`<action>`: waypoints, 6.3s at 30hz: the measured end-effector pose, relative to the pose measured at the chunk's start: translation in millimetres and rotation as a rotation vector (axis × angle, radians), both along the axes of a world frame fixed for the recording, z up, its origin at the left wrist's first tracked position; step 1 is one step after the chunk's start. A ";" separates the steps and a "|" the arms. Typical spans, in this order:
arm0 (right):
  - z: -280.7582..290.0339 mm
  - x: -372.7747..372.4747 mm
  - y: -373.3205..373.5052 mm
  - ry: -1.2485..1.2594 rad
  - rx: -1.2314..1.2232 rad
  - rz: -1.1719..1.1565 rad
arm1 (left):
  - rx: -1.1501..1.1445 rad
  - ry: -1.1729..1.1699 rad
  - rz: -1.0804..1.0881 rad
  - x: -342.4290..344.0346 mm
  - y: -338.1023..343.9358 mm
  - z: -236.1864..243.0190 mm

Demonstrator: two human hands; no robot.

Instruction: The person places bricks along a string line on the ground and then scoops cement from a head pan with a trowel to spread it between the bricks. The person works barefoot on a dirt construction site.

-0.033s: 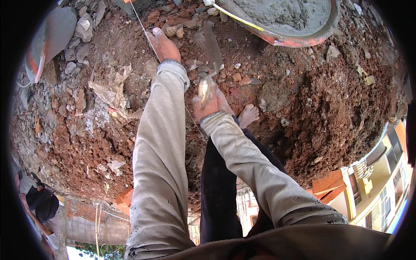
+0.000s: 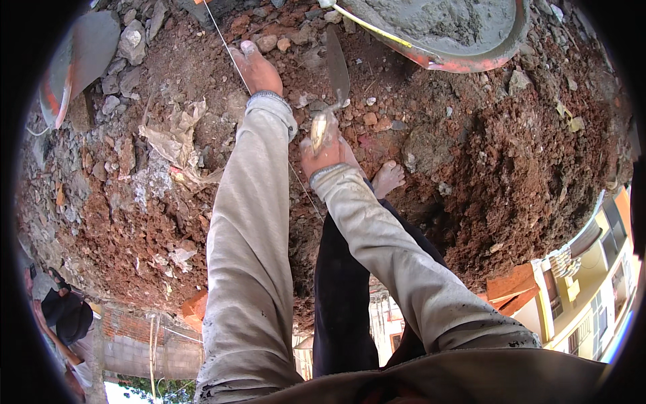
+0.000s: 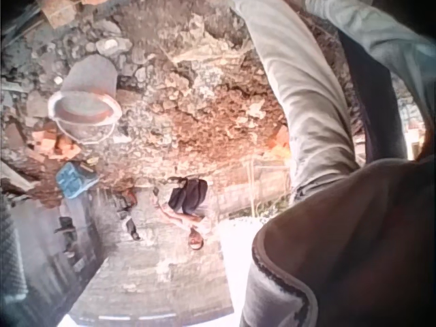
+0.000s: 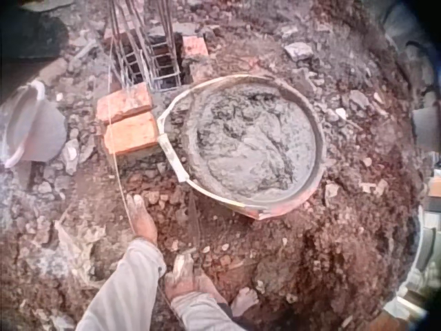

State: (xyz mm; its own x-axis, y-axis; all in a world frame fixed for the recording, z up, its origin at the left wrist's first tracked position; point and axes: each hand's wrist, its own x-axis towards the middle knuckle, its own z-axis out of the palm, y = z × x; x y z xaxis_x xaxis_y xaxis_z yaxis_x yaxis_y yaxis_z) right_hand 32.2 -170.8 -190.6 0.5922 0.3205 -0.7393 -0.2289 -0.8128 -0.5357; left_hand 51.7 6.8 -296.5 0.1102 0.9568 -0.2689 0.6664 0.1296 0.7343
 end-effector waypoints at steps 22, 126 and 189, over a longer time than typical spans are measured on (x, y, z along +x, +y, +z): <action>-13.7 161.8 73.7 -0.170 -0.169 1.097 | -0.028 -0.085 0.017 -43.2 33.4 22.3; 143.8 386.2 -19.5 0.077 0.069 0.450 | -0.696 -0.448 0.208 132.0 -44.0 131.7; 44.1 144.6 94.8 -0.279 -0.190 1.093 | -0.399 -0.085 0.245 -105.5 -150.3 180.5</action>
